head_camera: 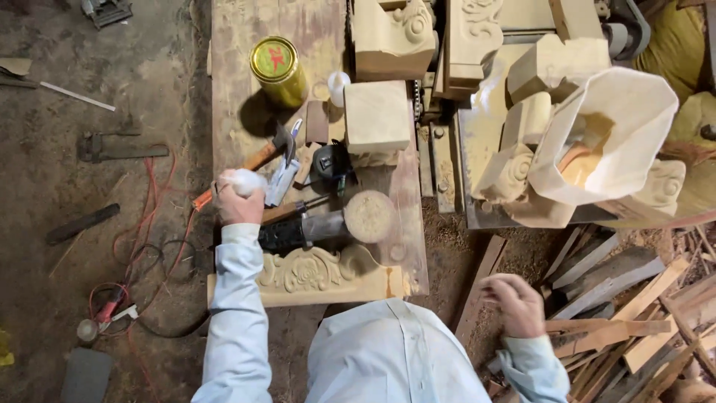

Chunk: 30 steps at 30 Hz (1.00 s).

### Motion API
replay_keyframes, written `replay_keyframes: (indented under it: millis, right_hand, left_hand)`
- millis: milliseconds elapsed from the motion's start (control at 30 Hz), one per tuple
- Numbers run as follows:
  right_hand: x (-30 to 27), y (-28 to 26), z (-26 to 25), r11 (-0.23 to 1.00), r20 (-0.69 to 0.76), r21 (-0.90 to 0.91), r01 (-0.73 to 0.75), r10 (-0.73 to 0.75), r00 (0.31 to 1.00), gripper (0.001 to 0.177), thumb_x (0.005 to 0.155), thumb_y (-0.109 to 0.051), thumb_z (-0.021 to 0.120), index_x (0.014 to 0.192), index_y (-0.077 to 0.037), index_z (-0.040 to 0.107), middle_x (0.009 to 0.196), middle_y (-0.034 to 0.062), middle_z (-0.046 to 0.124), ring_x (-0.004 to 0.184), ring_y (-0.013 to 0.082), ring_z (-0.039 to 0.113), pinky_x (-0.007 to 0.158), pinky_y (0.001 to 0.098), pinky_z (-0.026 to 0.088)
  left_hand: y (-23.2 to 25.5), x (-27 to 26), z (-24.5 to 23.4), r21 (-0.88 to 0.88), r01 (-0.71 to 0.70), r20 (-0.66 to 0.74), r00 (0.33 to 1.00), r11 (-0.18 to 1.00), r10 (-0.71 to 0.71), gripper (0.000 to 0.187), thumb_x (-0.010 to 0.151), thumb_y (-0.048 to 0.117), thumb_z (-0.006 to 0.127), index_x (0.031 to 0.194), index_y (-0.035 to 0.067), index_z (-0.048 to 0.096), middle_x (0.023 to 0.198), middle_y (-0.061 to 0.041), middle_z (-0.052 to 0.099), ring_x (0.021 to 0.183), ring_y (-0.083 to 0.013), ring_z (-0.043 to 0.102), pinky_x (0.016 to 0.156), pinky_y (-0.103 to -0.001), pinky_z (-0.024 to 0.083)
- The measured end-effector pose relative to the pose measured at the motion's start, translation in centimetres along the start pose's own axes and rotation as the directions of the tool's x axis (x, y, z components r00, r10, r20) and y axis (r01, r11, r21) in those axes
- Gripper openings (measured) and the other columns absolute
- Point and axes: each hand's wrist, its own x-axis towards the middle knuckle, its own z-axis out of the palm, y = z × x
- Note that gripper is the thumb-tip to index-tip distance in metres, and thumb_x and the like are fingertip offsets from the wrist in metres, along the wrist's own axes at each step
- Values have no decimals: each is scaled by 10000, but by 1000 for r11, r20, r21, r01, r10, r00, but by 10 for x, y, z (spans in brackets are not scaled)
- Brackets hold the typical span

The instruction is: Applying glue to a decorative wooden carving and sanding the surface with a power tool

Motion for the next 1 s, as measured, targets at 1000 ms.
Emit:
replay_keyframes:
  millis: [1000]
  right_hand:
    - [426,-23,-132,-715,183,-628,307,247,951,421,522,-386,943,932,-356,854,1003,-41,813,1038,181,768,773,407,639]
  left_hand:
    - [-47,-159,-114,-182,139,-159,973,974,-168,474,924,59,804,1329,-132,651,1172,-307,691,1037,-370,700,861,-432,597]
